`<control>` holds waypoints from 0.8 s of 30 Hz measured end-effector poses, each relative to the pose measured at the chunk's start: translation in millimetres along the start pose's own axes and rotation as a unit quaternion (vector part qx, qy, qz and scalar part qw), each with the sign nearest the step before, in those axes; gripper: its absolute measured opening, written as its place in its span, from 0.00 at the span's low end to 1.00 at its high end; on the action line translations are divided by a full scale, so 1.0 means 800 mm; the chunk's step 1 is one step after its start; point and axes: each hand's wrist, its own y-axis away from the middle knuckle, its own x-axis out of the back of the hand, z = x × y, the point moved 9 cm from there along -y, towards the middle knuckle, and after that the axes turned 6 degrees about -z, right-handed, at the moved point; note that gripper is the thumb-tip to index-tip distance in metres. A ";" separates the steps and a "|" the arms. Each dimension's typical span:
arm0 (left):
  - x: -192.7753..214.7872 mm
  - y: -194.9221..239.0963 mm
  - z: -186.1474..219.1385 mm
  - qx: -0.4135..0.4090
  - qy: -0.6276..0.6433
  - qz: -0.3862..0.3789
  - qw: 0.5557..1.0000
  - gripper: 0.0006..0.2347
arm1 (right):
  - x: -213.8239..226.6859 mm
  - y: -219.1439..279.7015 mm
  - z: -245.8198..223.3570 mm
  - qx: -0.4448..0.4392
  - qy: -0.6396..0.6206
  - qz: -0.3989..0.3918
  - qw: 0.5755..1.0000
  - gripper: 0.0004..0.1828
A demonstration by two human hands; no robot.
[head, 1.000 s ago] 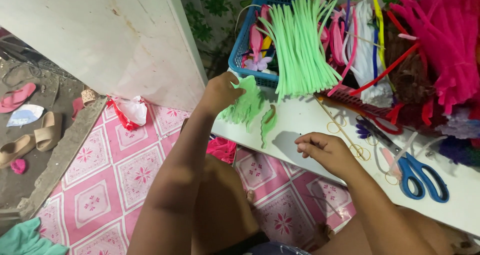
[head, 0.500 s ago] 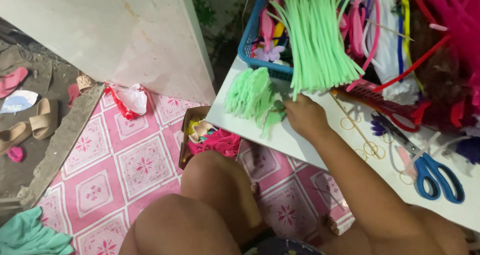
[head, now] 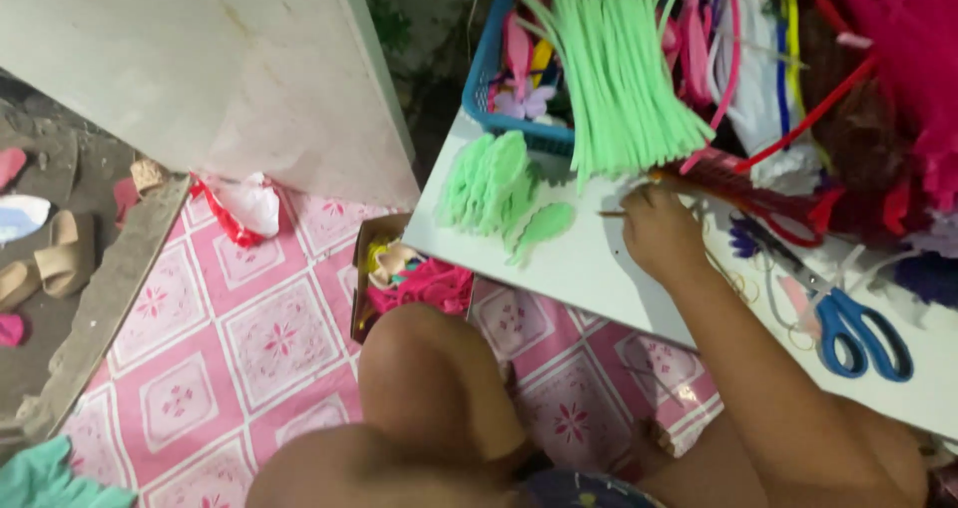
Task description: Assembling artificial green leaves by bundling green craft strips onto a thin wire or wooden stem.
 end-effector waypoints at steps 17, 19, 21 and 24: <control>-0.193 -0.303 -0.291 0.128 0.068 0.056 0.988 0.09 | -0.091 -0.031 -0.029 -0.230 -0.293 -0.141 0.917 0.23; -0.182 -0.312 -0.288 0.132 0.090 0.051 0.986 0.10 | -0.089 -0.034 -0.027 -0.214 -0.660 0.000 0.720 0.12; -0.187 -0.315 -0.289 0.143 0.103 0.029 0.984 0.12 | -0.091 -0.039 -0.047 -0.234 -0.738 0.025 0.632 0.12; -0.201 -0.319 -0.290 0.142 0.110 0.009 0.984 0.15 | -0.082 -0.055 -0.079 -0.248 -0.814 0.056 0.522 0.12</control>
